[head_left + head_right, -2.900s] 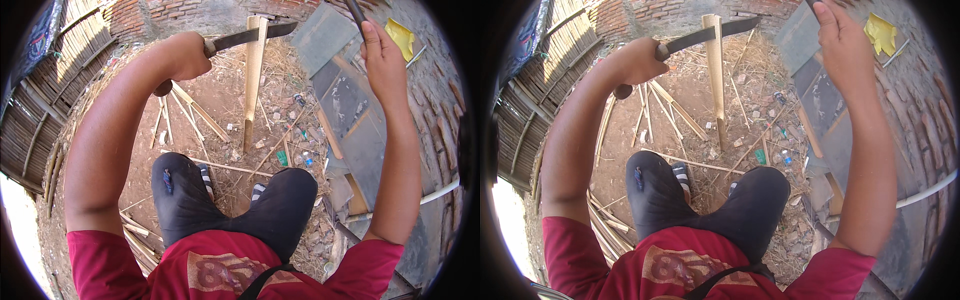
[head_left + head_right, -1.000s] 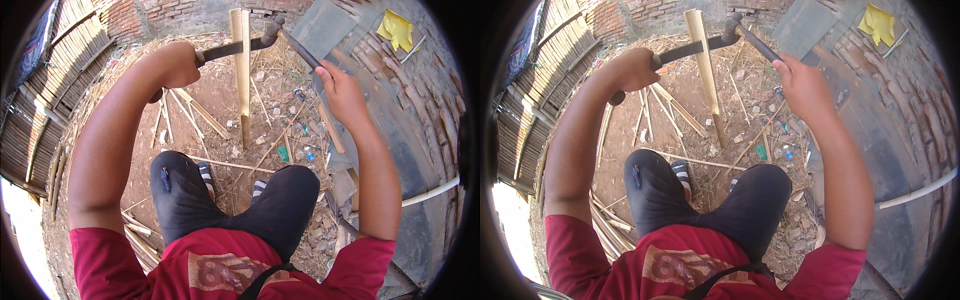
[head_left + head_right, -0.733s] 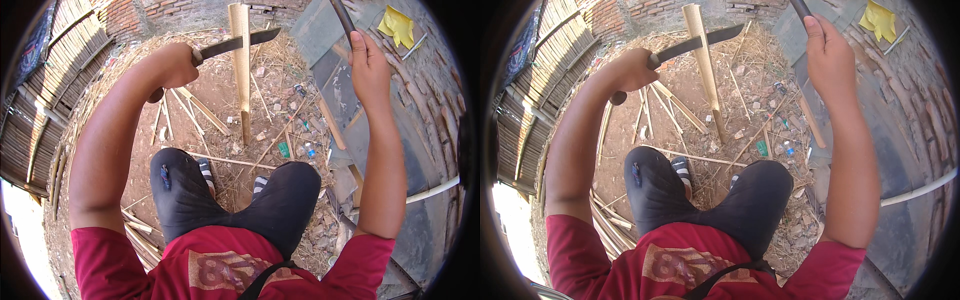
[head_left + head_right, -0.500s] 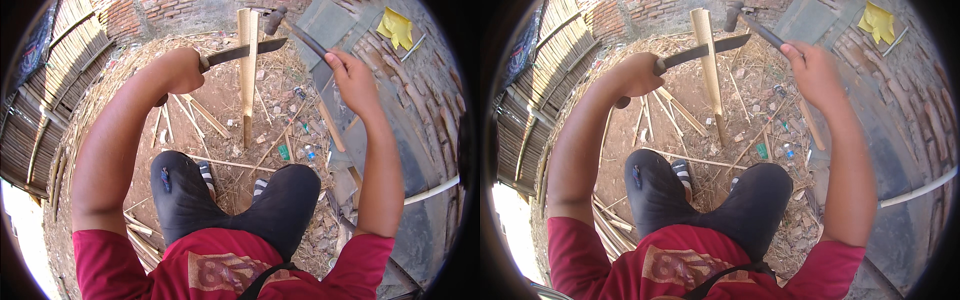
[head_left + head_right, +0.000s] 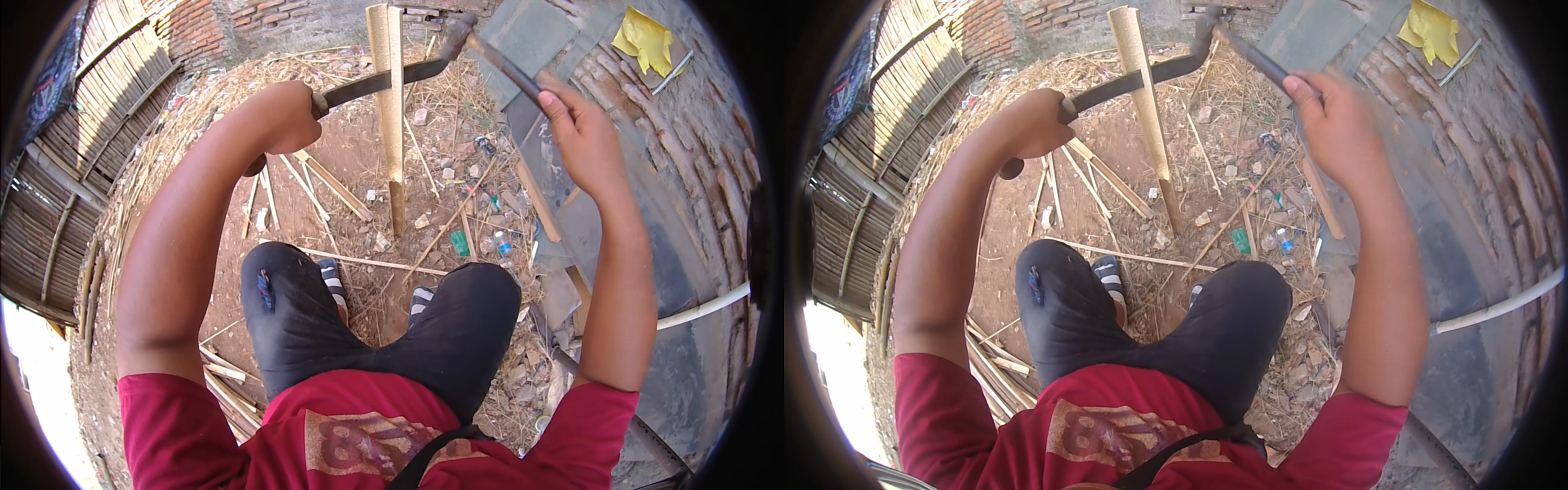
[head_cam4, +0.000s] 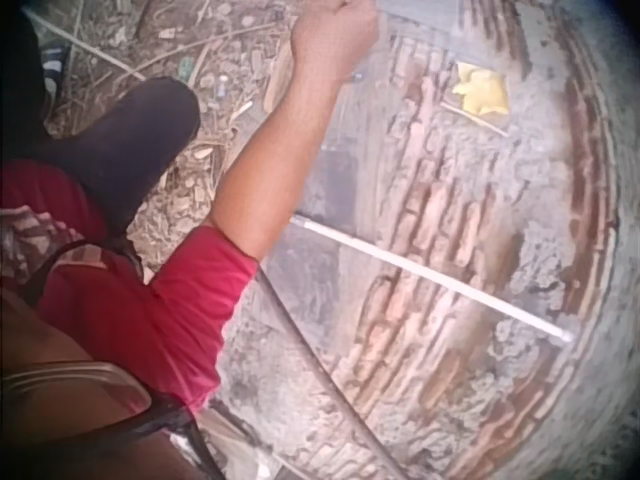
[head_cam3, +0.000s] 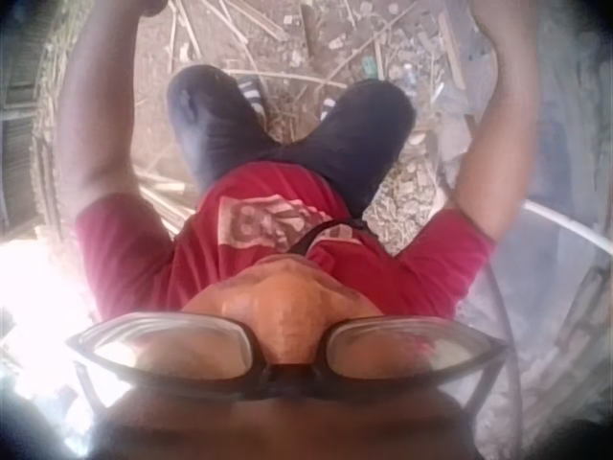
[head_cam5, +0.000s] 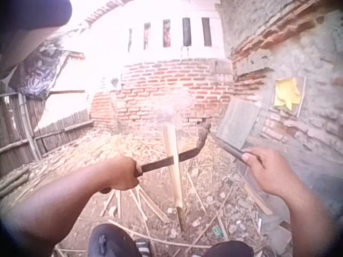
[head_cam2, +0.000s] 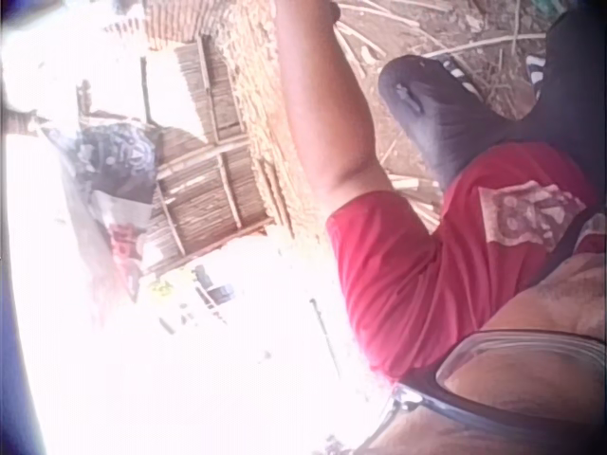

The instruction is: The person splits a bamboo stalk by striking a knife into it with a hammer and then pulling the sections apart.

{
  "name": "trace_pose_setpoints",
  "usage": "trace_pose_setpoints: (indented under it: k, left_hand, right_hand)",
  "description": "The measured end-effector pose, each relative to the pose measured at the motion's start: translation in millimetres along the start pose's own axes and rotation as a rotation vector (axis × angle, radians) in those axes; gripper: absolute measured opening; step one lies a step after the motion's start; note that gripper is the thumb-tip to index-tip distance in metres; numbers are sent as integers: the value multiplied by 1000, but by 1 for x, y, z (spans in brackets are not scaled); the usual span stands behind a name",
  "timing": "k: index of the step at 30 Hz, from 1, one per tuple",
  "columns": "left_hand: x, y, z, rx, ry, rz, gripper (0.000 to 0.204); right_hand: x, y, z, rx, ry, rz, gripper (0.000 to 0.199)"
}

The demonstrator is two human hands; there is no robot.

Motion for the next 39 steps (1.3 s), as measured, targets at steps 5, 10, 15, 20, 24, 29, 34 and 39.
trace_pose_setpoints:
  k: [5, 10, 15, 20, 24, 29, 34, 39]
  left_hand:
    - [0, -2, 4, -43, 20, -22, 39]
    - [-4, 15, 1, 11, -4, 54, 38]
    - [-2, 8, 9, 26, -23, -14, 36]
    - [1, 8, 13, -23, -28, -6, 37]
    - [-15, 19, 3, -36, -77, 37, 38]
    - [-4, -3, 11, -1, -54, 3, 37]
    - [-6, 2, 11, -16, -38, 6, 36]
    - [-12, 3, 12, 23, -105, 80, 35]
  right_hand:
    - [14, -7, -18, 191, 205, 139, 43]
    - [-1, 10, 46, -23, 7, 23, 47]
    - [15, -5, -2, 73, 55, 88, 47]
    - [-2, -5, 18, 184, 219, 81, 47]
    - [-27, 7, 63, 93, -18, 46, 48]
    - [3, -4, 1, 248, 170, 100, 48]
    - [-4, 3, 27, 237, 310, 39, 48]
    - [-17, 16, 69, 49, -50, -16, 46]
Point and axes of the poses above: each hand's wrist, its own x-axis towards the middle knuckle, its own z-axis out of the palm, y = z × x, the point moved 6 cm from there along x, towards the middle knuckle, and after that the axes turned 4 degrees about -x, right-handed, at the moved point
